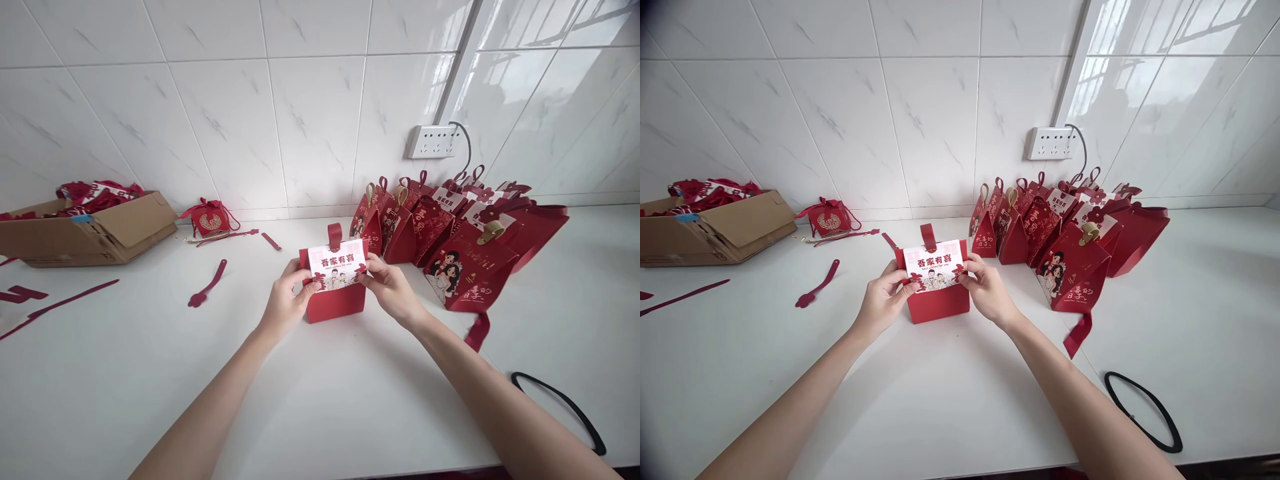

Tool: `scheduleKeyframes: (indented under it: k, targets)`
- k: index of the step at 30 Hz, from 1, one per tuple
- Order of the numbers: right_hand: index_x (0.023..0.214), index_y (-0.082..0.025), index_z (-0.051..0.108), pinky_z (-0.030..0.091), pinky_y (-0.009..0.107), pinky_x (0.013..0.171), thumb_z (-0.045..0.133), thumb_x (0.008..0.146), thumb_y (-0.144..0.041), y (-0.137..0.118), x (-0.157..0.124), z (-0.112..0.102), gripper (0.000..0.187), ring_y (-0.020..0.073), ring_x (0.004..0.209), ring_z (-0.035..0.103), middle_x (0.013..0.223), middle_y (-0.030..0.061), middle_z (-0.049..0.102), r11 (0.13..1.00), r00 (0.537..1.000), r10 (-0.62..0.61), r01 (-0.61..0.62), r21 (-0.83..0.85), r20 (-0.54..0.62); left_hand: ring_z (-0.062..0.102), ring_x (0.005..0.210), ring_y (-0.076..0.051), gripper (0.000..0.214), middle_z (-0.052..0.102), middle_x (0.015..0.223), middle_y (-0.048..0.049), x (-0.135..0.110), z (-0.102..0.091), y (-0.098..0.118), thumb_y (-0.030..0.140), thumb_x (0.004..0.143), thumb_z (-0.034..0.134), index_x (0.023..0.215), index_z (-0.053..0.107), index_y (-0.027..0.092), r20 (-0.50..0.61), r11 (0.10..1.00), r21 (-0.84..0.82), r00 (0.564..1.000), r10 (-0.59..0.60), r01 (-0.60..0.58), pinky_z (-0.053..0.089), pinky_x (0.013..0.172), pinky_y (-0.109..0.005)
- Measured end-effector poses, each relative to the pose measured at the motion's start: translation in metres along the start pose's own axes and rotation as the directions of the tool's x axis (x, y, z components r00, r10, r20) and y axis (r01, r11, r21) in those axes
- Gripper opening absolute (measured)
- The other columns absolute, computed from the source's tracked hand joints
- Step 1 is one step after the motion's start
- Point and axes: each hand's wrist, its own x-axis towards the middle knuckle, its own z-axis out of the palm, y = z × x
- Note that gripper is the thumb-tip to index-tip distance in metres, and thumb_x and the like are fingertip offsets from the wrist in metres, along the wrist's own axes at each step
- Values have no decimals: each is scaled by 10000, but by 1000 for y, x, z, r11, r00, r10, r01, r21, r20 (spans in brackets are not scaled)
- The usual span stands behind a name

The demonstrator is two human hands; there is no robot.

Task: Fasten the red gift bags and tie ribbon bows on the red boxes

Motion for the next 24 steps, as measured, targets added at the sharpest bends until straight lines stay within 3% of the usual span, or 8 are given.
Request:
scheduleKeyframes:
  k: [8,11,15,24]
  targets:
    - [953,-260,661,456,347,898,551,829,-351,-1,-2,-1,189,218,1131,503,1195,48,562,999,1000,5,-4,-52,15,568,989,-179,160,547,1148,-48,1,0,-7,358,785,616,847,642,213,-104,993,-116,995,-13,1,481,826,-270]
    - [999,-256,647,434,371,931,547,835,-386,-4,-3,-3,232,222,1098,524,1163,48,595,998,1000,0,1,-65,11,584,967,-177,183,572,1129,-52,0,-2,-2,372,788,616,859,649,207,-99,992,-128,995,-25,12,489,793,-256]
    - [1061,-238,598,457,367,891,548,826,-443,-7,-4,-1,316,215,1025,565,1146,55,615,996,996,94,-94,-3,1,602,906,-183,215,625,1042,-52,1,-3,6,399,790,610,860,656,201,-122,993,-101,990,-68,55,488,740,-254]
    - [936,-231,566,433,359,871,528,825,-406,-1,-4,4,210,208,964,551,989,39,614,990,992,115,-119,-77,-50,583,874,-183,196,625,958,-37,0,0,2,404,799,591,821,614,211,-144,993,-72,984,-107,98,464,726,-252]
